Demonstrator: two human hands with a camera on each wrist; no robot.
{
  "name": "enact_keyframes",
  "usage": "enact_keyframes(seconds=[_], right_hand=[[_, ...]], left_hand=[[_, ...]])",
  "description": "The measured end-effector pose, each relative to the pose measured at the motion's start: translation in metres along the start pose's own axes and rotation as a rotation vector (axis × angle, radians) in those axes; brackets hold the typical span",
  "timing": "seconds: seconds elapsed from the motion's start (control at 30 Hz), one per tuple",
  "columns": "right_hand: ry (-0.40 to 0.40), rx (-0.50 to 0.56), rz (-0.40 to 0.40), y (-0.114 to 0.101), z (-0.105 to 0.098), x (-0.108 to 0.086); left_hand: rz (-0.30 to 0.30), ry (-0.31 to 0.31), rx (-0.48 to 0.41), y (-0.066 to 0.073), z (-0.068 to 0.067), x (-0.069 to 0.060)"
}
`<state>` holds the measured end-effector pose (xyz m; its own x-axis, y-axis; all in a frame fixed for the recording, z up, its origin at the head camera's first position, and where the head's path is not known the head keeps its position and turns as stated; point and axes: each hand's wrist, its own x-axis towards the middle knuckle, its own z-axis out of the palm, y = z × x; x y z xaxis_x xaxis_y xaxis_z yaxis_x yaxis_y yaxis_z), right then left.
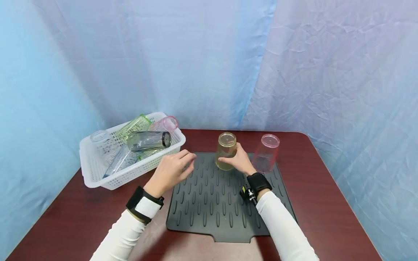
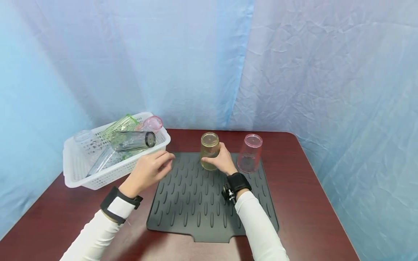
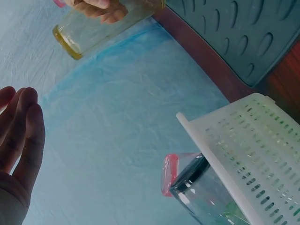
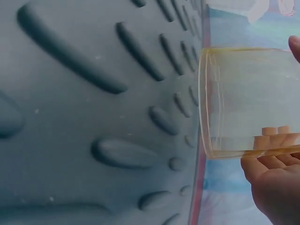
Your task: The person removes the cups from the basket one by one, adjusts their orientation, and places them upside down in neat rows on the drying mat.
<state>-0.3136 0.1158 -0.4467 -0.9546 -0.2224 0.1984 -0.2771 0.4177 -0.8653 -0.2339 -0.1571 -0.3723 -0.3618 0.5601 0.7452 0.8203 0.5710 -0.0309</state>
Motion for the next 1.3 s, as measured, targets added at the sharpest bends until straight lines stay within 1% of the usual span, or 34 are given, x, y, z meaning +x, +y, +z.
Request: enact_keyframes(seconds=[0.1,0.3,0.63,0.77,0.93,1.03,1.1,1.2,1.3], right_hand=[[0.005,0.027,0.014,0.004,0.002,0.001],[0.027,0.053,0.052,0.011,0.004,0.005],[0.057,0.049,0.115,0.010,0.006,0.005],[0.059,0.046,0.130,0.010,0.009,0.005],[0.070,0.059,0.122,0.011,0.010,0.004],[0.096,0.035,0.108,0.009,0.009,0.003],[0.117,0.000,0.102,0.007,0.009,0.002],[0.156,-0.048,0.109,0.001,0.010,0.000],[0.183,-0.083,0.118,-0.006,0.011,-0.001]], left_hand=[[-0.002,0.003,0.007,-0.001,-0.001,-0.002],[-0.015,-0.009,0.011,-0.002,-0.004,-0.008],[-0.026,-0.017,0.009,-0.004,-0.004,-0.012],[-0.044,-0.026,0.008,-0.007,-0.004,-0.015],[-0.080,-0.043,0.011,-0.012,-0.003,-0.021],[-0.100,-0.044,0.024,-0.018,-0.002,-0.026],[-0.115,-0.044,0.041,-0.025,-0.002,-0.029],[-0.153,-0.054,0.068,-0.038,-0.003,-0.032],[-0.182,-0.071,0.103,-0.055,-0.006,-0.035]])
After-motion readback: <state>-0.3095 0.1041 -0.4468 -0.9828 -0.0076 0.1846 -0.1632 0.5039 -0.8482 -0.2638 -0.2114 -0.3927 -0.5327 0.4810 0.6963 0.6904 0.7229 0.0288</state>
